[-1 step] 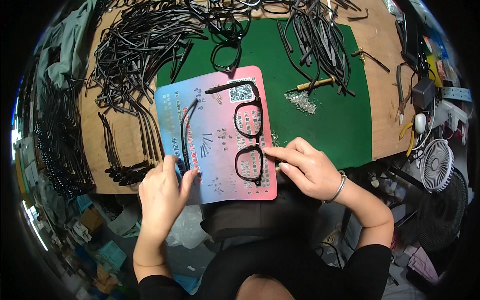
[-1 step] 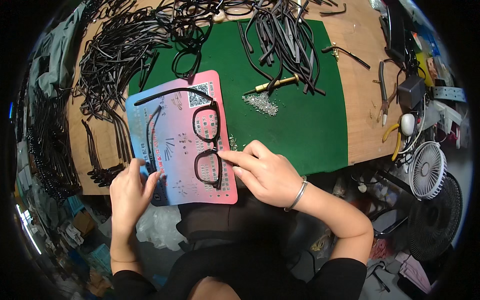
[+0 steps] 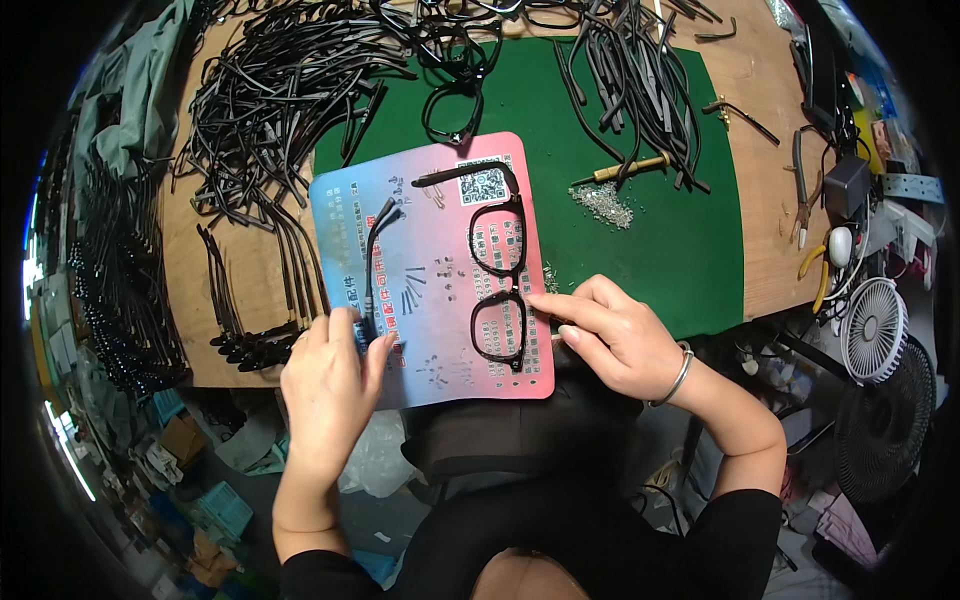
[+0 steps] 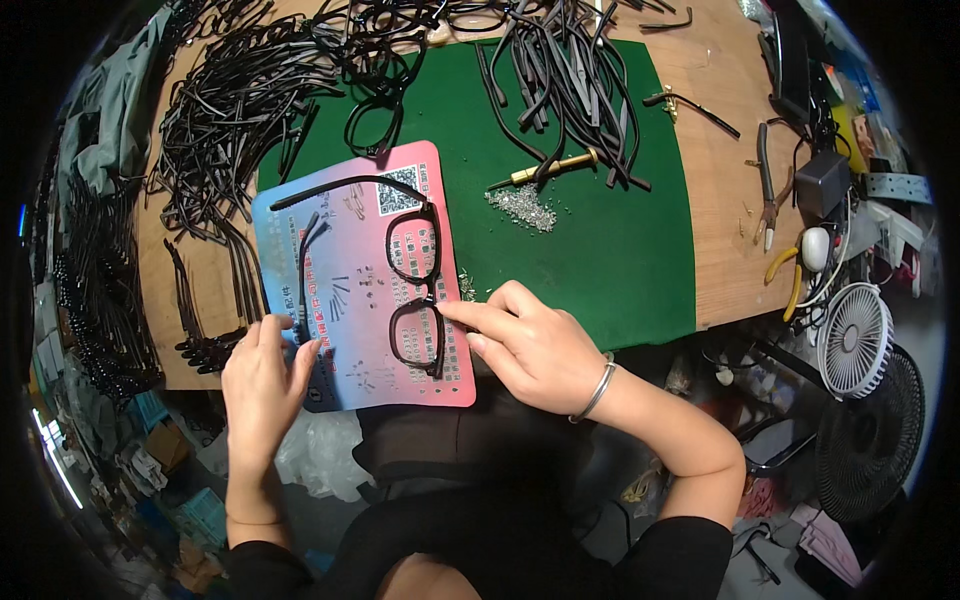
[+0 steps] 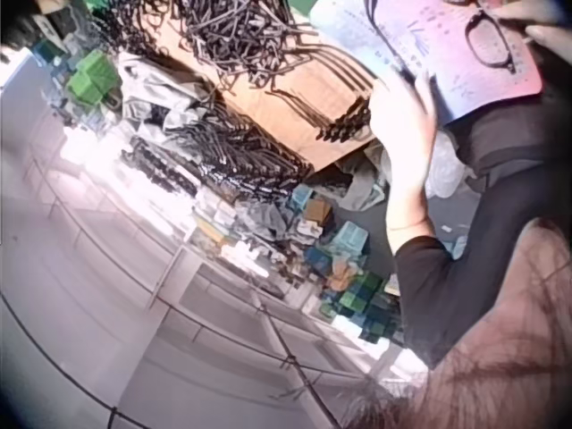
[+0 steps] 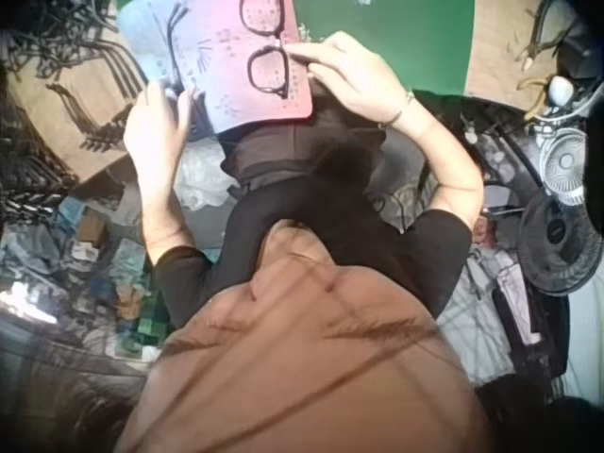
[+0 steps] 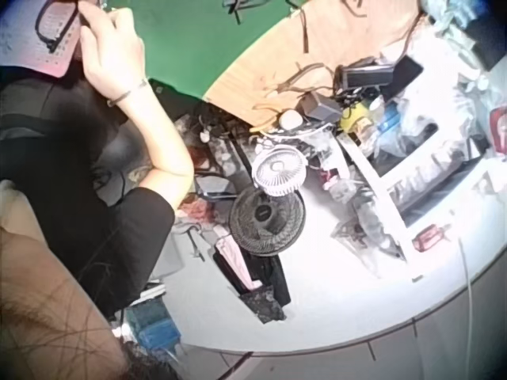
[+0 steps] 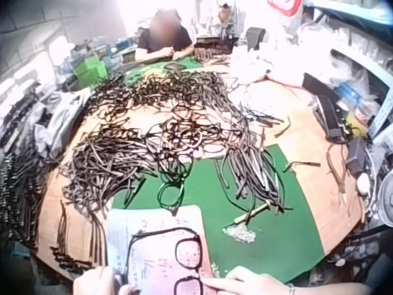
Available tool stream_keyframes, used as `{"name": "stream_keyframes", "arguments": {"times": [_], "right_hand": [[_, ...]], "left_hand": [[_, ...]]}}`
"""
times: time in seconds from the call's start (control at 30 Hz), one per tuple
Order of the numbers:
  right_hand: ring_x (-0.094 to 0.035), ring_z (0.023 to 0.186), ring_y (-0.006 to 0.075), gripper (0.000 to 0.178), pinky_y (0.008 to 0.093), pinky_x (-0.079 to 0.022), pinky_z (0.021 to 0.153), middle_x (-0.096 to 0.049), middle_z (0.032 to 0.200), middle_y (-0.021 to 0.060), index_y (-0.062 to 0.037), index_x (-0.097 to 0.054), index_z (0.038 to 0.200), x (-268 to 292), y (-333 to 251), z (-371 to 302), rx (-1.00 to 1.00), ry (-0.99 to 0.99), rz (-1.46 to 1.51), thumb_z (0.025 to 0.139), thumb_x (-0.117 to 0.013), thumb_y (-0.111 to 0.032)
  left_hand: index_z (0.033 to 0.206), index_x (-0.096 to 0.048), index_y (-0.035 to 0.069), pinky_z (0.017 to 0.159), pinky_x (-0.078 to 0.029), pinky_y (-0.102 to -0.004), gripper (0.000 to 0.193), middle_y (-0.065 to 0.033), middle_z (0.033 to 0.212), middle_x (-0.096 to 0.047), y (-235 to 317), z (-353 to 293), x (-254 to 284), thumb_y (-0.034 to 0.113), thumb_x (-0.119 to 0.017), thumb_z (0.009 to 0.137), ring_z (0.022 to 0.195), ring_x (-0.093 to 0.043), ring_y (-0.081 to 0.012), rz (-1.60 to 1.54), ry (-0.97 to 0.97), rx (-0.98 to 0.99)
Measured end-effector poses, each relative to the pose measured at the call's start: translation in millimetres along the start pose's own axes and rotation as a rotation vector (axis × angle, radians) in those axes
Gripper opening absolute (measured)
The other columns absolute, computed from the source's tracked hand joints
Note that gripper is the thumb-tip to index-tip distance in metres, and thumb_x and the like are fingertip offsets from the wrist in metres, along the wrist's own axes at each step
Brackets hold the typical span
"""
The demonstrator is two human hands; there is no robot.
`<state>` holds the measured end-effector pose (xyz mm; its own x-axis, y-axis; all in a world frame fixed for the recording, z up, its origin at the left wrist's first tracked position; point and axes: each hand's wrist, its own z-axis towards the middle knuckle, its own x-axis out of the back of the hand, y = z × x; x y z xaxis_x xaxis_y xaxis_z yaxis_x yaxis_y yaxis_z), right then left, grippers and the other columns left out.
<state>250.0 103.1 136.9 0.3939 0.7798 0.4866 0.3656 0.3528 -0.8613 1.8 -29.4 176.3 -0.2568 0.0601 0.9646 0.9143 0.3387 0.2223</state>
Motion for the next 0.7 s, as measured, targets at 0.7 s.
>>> {"name": "stream_keyframes", "arguments": {"times": [0.7], "right_hand": [[-0.055,0.073,0.0237,0.034,0.0332,-0.048,0.069,-0.051,0.089,0.0099,-0.0129,-0.055,0.123,0.2,4.7,-2.7,0.017,0.006,0.112,0.089,-0.049,-0.016]], "left_hand": [[0.09,-0.06,0.001,0.06,-0.046,-0.0326,0.016,-0.0143,0.08,-0.057,22.0,-6.0,-53.4,-0.006,-0.062,0.076,0.068,-0.057,-0.0277,-0.524,0.199,-0.073]]}}
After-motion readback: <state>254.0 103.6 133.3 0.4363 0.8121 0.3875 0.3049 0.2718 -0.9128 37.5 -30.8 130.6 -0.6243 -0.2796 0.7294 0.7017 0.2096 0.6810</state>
